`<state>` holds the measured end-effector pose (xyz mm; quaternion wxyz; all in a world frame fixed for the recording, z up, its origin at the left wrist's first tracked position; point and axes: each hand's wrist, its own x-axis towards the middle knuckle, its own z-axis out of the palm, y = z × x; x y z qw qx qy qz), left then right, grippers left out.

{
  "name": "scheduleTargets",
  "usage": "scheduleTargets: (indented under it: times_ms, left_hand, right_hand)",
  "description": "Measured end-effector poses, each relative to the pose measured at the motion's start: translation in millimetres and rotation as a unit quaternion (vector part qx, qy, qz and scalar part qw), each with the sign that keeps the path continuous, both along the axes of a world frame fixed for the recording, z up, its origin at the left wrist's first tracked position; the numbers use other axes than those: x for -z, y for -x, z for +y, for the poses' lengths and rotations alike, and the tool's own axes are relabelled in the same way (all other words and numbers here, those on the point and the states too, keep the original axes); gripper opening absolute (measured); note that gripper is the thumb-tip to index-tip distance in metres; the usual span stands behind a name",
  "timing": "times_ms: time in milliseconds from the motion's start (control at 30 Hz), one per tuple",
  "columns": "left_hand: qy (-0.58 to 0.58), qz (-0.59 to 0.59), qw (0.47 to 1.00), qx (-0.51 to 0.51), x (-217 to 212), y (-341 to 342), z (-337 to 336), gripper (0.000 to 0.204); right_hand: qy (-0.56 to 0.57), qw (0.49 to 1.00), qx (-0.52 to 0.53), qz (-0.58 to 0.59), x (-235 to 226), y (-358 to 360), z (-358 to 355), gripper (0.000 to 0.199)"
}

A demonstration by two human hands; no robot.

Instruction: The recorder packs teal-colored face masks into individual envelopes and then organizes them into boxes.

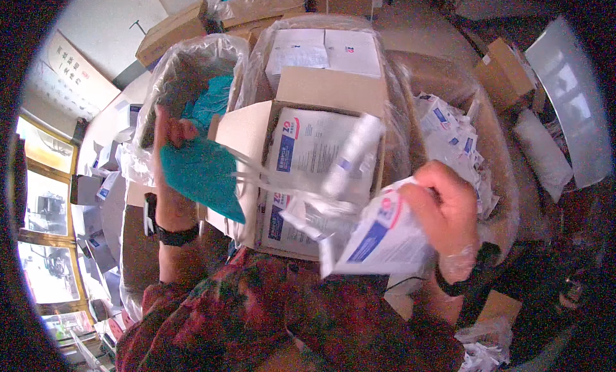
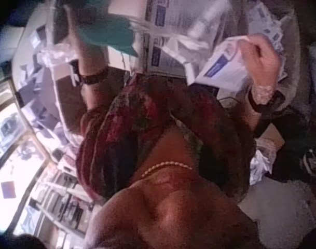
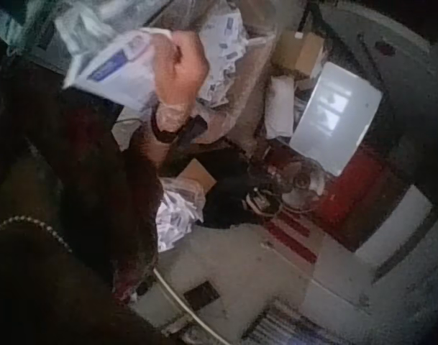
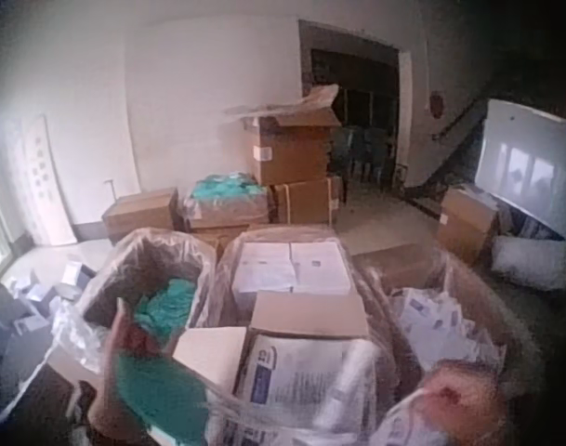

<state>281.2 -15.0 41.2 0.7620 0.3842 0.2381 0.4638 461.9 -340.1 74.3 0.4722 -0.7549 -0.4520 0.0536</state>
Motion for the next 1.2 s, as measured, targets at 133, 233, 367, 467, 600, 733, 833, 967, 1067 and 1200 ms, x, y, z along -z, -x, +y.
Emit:
scheduleTargets:
  times_ms: [133, 233, 367, 467, 600, 733, 833, 967, 1067, 1200]
  left_hand:
    - [0.022, -0.036, 0.998, -0.053, 1.4, 12.7, 8.8, 0.058]
    - [0.001, 0.017, 0.999, 0.037, 16.7, 5.3, 0.5, 0.058]
    - [0.029, -0.025, 0.991, 0.128, 38.9, -8.8, -17.7, 0.057]
    - [0.055, 0.089, 0.982, 0.157, 33.9, -11.0, -26.3, 0.049]
    - [-0.13, 0.195, 0.96, 0.157, 17.2, -11.4, -26.4, 0.021]
    - [-0.305, 0.269, 0.908, 0.107, 16.6, -17.9, -19.0, 0.019]
    - [-0.369, 0.327, 0.857, 0.152, 9.2, -23.9, -16.5, 0.024]
    - [-0.413, 0.263, 0.843, 0.224, 16.7, -41.2, -14.3, 0.035]
    - [-0.381, 0.246, 0.849, 0.27, 5.4, -41.8, -22.0, 0.023]
    - [-0.348, 0.233, 0.86, 0.293, -0.3, -38.7, -35.5, 0.015]
  right_hand:
    - [0.091, 0.994, 0.044, -0.031, -2.8, -9.4, 12.7, 0.017]
    - [0.107, 0.99, -0.002, -0.095, 8.5, -8.0, 42.9, 0.02]
    - [0.152, 0.97, -0.074, -0.173, 28.6, -14.3, 85.6, 0.023]
    - [0.154, 0.964, -0.074, -0.202, 47.5, -23.1, 108.9, 0.029]
    - [0.204, 0.954, -0.077, -0.208, 67.4, -28.7, 126.6, 0.041]
    - [0.216, 0.955, -0.038, -0.2, 52.9, -17.7, 126.6, 0.043]
    - [0.152, 0.961, -0.009, -0.232, 38.4, -5.8, 119.0, 0.04]
    - [0.099, 0.97, -0.018, -0.222, 20.2, 9.5, 103.8, 0.033]
    - [0.08, 0.969, -0.02, -0.233, 18.7, 9.4, 97.8, 0.029]
    - [0.048, 0.971, -0.046, -0.23, 12.8, 6.4, 102.4, 0.025]
